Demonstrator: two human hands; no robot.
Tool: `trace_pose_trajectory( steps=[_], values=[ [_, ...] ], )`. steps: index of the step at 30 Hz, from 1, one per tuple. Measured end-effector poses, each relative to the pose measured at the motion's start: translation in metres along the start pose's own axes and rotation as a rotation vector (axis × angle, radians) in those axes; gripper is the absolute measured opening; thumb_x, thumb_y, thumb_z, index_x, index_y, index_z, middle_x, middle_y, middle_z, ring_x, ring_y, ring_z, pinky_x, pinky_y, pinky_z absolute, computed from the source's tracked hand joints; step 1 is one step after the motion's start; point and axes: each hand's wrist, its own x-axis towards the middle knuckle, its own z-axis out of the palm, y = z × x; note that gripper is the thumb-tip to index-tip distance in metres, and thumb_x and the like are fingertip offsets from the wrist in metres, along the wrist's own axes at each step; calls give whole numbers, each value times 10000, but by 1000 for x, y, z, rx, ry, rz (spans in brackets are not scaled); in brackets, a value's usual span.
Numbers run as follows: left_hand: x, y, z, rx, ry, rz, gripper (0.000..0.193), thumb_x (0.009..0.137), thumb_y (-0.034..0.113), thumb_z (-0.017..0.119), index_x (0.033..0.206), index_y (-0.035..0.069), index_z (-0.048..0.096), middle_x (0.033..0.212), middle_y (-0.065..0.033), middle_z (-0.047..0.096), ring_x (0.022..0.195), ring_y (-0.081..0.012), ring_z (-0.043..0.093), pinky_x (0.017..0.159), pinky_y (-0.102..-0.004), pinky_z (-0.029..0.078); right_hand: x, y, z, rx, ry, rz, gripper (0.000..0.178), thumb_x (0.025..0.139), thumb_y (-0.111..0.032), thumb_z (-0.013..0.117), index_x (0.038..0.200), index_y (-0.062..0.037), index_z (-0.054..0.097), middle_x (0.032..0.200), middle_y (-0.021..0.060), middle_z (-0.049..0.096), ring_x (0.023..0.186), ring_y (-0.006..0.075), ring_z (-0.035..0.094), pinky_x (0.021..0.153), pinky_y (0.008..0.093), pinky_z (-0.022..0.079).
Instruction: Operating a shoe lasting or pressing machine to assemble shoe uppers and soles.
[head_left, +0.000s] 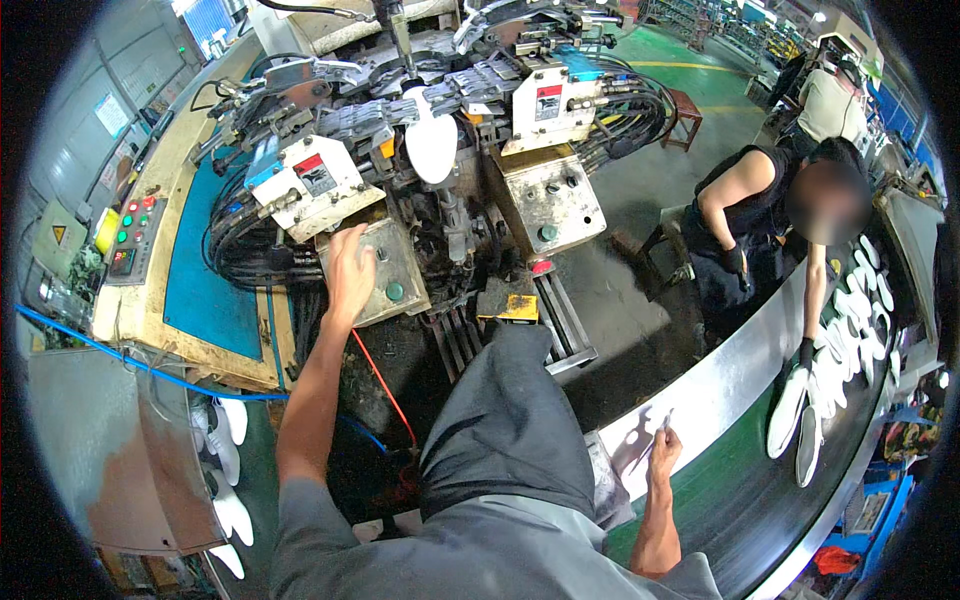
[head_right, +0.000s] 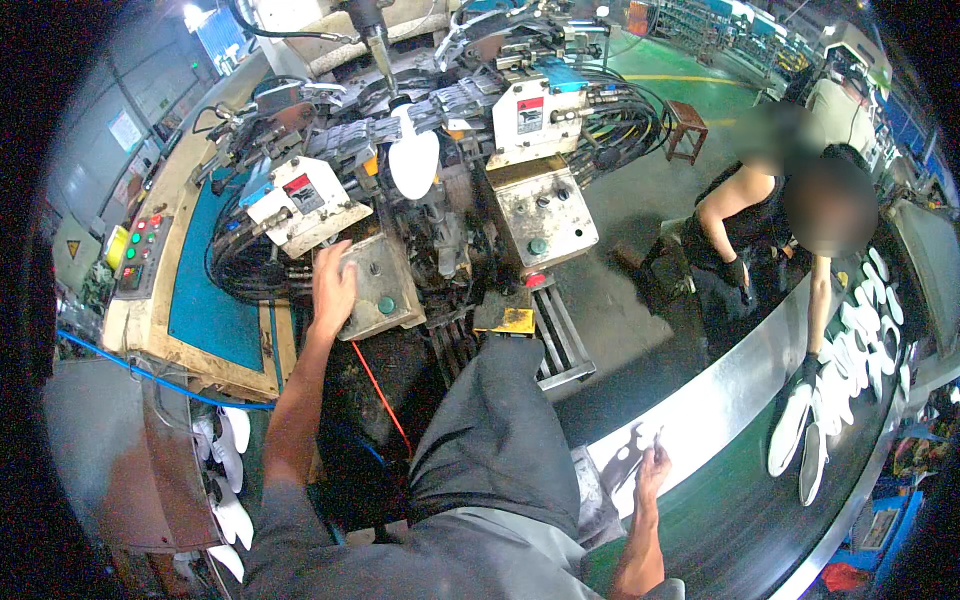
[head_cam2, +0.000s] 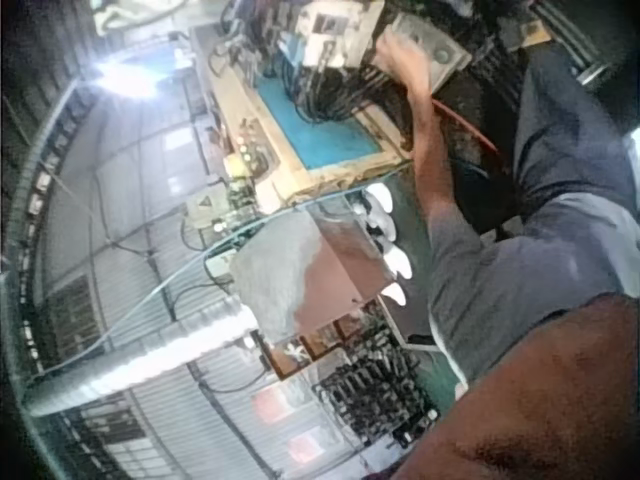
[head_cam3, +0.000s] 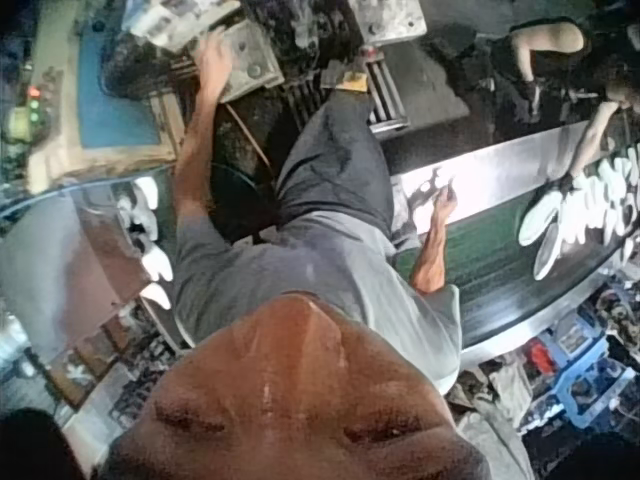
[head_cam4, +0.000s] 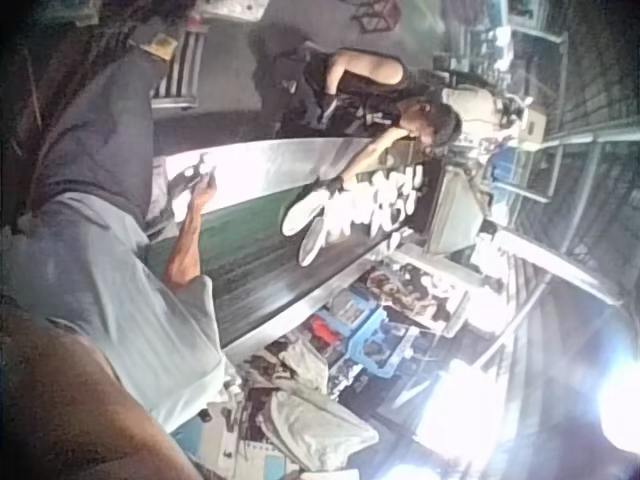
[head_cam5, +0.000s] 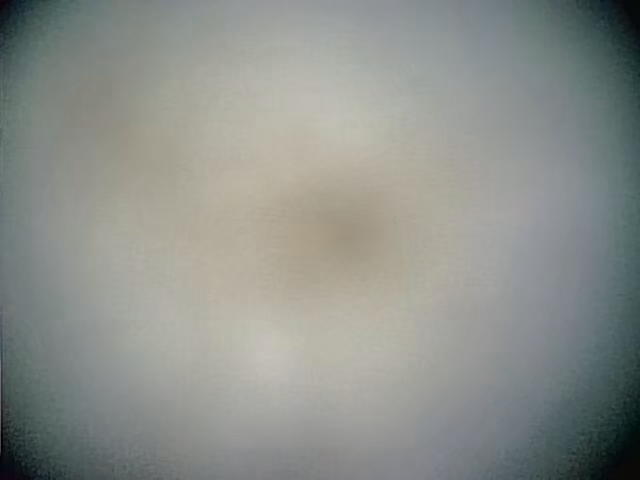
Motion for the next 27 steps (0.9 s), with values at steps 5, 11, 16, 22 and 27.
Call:
trace_pose_trajectory(
  steps=[5,11,16,22,27],
  values=[
    [61,-9,80,-790,-161,-522,526,1129,453,598,1524,104,617,1454,-183,680,1348,-321,620,1149,-459,459,39,-127,60,1011,-289,365,420,1054,-354,700,1338,-45,677,926,43,631,759,172,635,649,335,548],
    [115,42,111,-1299,-306,-867,756,1108,637,535,1636,99,478,1542,-156,640,1370,-319,623,1209,-482,434,11,-236,125,873,-744,488,365,999,-145,685,1352,-105,600,745,-23,462,563,100,432,486,265,371],
    [123,65,121,-1468,-374,-799,728,1107,611,553,1596,74,511,1548,-116,636,1328,-292,668,1157,-490,524,-31,-226,176,621,-724,551,125,964,-75,693,1062,-79,615,706,-33,463,544,85,391,493,275,321],
    [97,82,96,-1406,-352,-745,651,1114,321,626,1673,83,391,1566,-169,589,1369,-316,635,1122,-437,555,-46,-160,169,310,-658,342,162,941,-109,741,1074,-88,651,727,-41,519,553,76,446,497,270,325],
    [18,123,49,-1138,-265,-343,814,1097,190,658,1755,67,196,1727,-202,371,1533,-293,446,1229,-406,419,-33,-165,129,-106,-554,18,233,883,-190,712,1017,-1,733,925,127,761,906,233,727,867,387,564]
  ],
)
